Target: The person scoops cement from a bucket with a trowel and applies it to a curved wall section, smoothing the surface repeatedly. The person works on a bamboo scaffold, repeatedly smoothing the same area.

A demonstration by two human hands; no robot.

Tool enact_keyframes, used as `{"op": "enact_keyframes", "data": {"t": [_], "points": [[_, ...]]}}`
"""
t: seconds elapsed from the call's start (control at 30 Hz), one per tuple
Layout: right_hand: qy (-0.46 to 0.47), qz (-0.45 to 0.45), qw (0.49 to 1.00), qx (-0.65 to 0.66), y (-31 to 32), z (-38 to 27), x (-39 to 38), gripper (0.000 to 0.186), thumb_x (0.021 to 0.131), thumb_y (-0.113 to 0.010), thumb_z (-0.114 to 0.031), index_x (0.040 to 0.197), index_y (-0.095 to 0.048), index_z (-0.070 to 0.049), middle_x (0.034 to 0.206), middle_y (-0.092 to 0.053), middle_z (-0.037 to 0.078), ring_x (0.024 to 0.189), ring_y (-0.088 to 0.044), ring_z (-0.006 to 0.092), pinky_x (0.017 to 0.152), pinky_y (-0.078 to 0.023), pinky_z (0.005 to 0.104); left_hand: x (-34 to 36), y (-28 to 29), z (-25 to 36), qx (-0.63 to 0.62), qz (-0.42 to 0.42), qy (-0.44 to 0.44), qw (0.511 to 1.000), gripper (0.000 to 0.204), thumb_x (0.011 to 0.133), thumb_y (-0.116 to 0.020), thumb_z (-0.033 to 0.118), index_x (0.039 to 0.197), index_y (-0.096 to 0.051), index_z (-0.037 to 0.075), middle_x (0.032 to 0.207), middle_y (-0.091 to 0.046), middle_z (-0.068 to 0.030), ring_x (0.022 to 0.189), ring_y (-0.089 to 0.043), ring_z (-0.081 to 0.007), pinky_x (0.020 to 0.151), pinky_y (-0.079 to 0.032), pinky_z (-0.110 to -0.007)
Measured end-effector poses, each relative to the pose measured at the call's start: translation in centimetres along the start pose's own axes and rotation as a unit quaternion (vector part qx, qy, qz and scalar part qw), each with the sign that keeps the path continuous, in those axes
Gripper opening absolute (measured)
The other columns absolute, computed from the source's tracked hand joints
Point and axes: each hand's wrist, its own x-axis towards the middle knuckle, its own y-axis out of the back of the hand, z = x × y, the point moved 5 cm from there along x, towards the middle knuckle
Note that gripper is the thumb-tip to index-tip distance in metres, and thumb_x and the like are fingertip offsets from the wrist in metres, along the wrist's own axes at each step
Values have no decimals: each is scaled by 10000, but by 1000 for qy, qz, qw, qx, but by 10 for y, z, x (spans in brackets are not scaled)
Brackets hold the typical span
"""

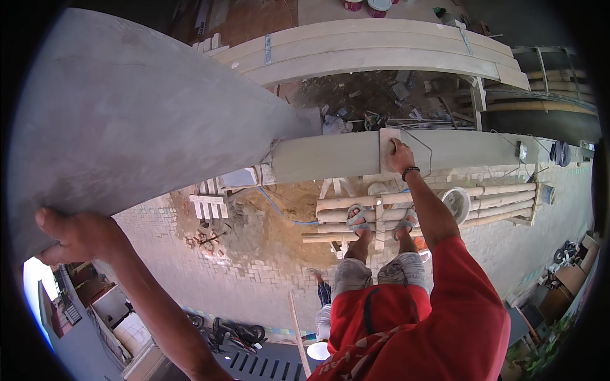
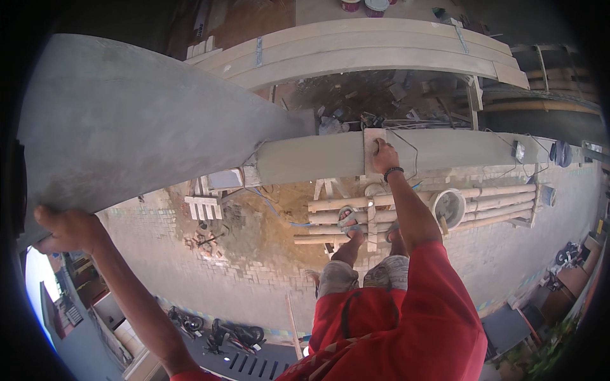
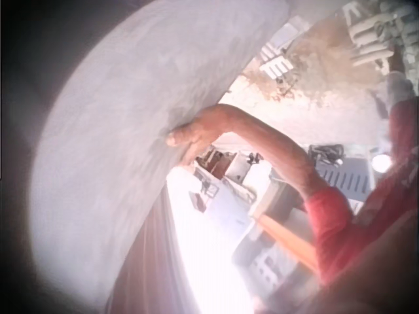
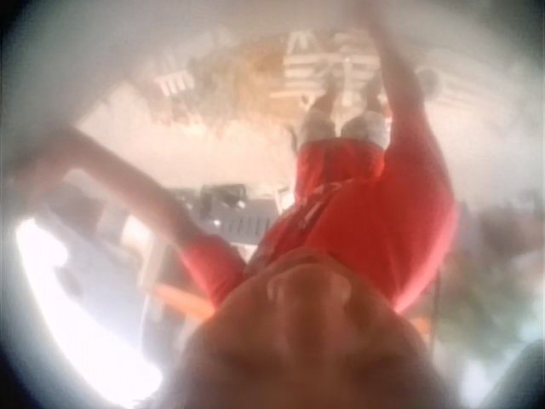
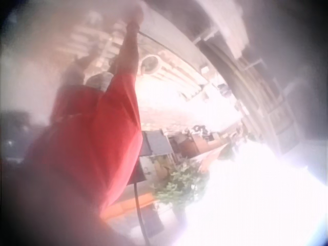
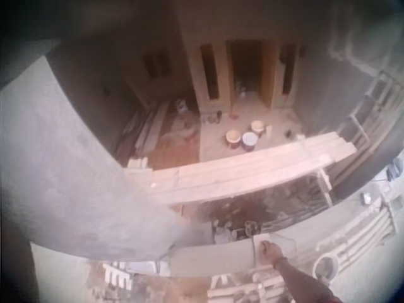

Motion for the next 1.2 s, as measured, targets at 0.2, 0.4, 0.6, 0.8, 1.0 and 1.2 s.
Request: {"op": "enact_keyframes", "data": {"t": [0.2, 0.4, 0.6, 0.8, 1.0, 1.2], "points": [[27, -22, 999, 42, -81, -118, -27, 381, 765, -539, -75, 1145, -541, -59, 945, -615, 226, 883, -603, 411, 787, -499, 497, 0, 4, 2, 78, -24, 5, 997, 741, 850, -571, 399, 1266, -145, -43, 1116, -460, -280, 891, -599, -340, 726, -588, -437], [126, -126, 965, 192, -136, -260, -50, 423, 789, -572, -138, 1202, -516, -60, 921, -624, 247, 926, -605, 391, 813, -490, 444, -1, -7, 6, 28, -11, 9, 1000, 668, 864, -561, 390, 1230, -199, -36, 1053, -487, -253, 860, -604, -298, 731, -586, -397], [47, -30, 964, 260, -50, -186, -48, 457, 747, -671, -180, 1178, -583, -56, 1060, -650, 187, 986, -630, 323, 865, -495, 372, -2, -4, 6, -29, 5, -35, 999, 635, 822, -605, 370, 1186, -293, -46, 1002, -485, -196, 886, -582, -244, 707, -548, -366], [44, -76, 990, 106, -59, -171, -47, 542, 713, -674, -197, 1221, -564, -41, 1004, -660, 200, 942, -637, 342, 843, -509, 408, 2, -8, 6, -171, -62, -71, 981, 676, 823, -641, 208, 1307, -225, -14, 1034, -510, -174, 868, -608, -234, 739, -587, -333], [78, -87, 993, -18, -135, -245, -35, 449, 735, -652, -225, 1147, -585, -58, 921, -663, 192, 892, -641, 353, 807, -522, 444, 7, -12, -10, -196, -47, -67, 977, 575, 810, -660, 229, 1180, -310, -37, 918, -559, -166, 774, -624, -225, 689, -587, -349], [68, -115, 991, -23, -173, -301, -33, 289, 803, -581, -173, 1050, -582, -24, 985, -635, 220, 916, -637, 365, 801, -527, 437, 8, -4, -11, -167, -58, -32, 984, 553, 812, -665, 248, 1158, -346, -43, 894, -566, -163, 760, -627, -224, 688, -589, -360]]}}
